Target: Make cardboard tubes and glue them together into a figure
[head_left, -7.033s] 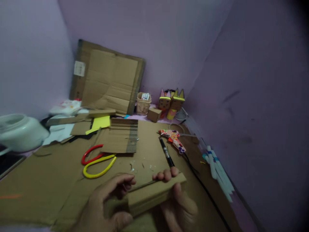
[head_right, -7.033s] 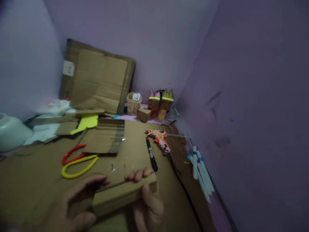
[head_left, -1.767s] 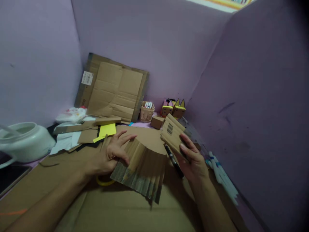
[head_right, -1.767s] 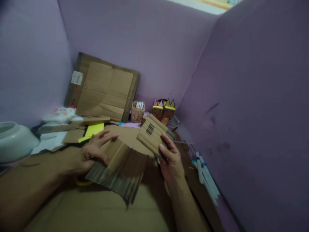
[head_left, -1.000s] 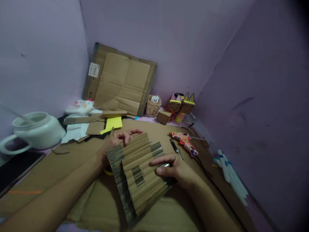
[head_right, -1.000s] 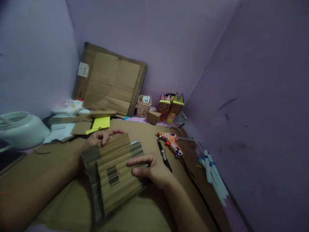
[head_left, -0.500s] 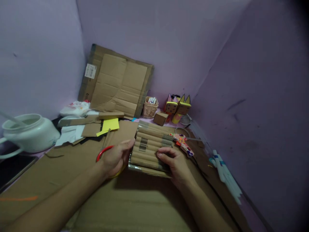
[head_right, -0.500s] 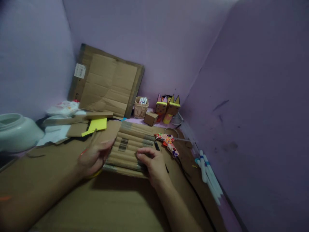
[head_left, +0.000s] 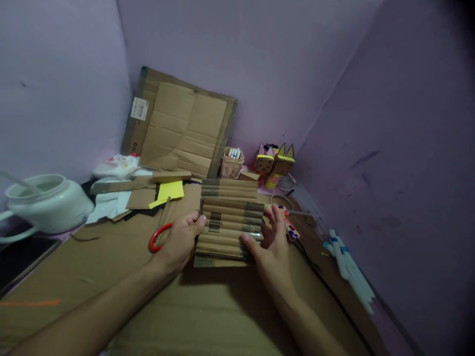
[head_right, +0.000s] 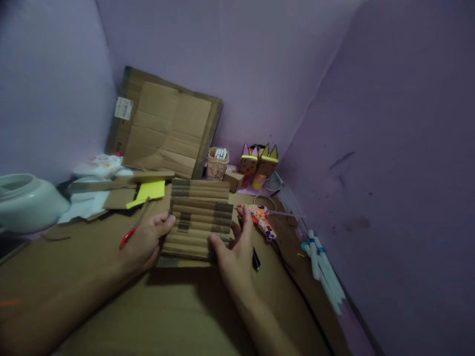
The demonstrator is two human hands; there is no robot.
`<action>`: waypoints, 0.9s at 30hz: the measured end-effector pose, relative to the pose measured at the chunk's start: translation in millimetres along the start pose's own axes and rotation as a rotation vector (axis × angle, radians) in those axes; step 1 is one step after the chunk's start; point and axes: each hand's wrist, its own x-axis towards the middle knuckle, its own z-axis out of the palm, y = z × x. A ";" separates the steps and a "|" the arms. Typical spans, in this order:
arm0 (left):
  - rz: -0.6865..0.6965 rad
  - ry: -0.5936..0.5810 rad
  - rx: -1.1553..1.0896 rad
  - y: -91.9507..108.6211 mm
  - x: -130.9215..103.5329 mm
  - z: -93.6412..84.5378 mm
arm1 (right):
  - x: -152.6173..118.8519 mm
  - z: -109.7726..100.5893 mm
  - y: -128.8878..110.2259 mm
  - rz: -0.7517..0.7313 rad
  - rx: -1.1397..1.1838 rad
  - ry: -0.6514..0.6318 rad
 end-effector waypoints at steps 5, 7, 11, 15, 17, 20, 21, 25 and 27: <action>0.087 0.031 0.062 -0.9 -5.9 1.4 | -1.0 1.5 5.8 0.320 0.276 -0.264; 0.108 0.015 0.102 -0.9 -8.8 3.1 | -1.3 1.7 7.3 0.296 0.282 -0.233; 0.082 -0.045 0.303 2.1 -14.4 9.0 | -0.7 2.0 8.5 0.233 0.278 -0.139; 0.039 -0.045 0.496 7.5 -16.1 12.7 | -0.1 2.2 7.5 0.271 0.319 -0.149; 0.025 -0.063 0.518 8.5 -15.7 12.3 | 0.2 2.3 6.7 0.272 0.316 -0.153; 0.006 -0.091 0.498 7.8 -15.5 10.2 | 0.5 2.6 5.9 0.273 0.318 -0.161; -0.006 -0.096 0.490 7.7 -15.7 9.6 | 0.5 2.7 5.7 0.275 0.323 -0.164; -0.022 -0.088 0.527 9.9 -17.5 9.0 | 0.5 2.1 5.6 0.309 0.316 -0.163; -0.022 -0.068 0.580 12.1 -18.4 9.9 | 0.9 1.5 5.6 0.349 0.301 -0.170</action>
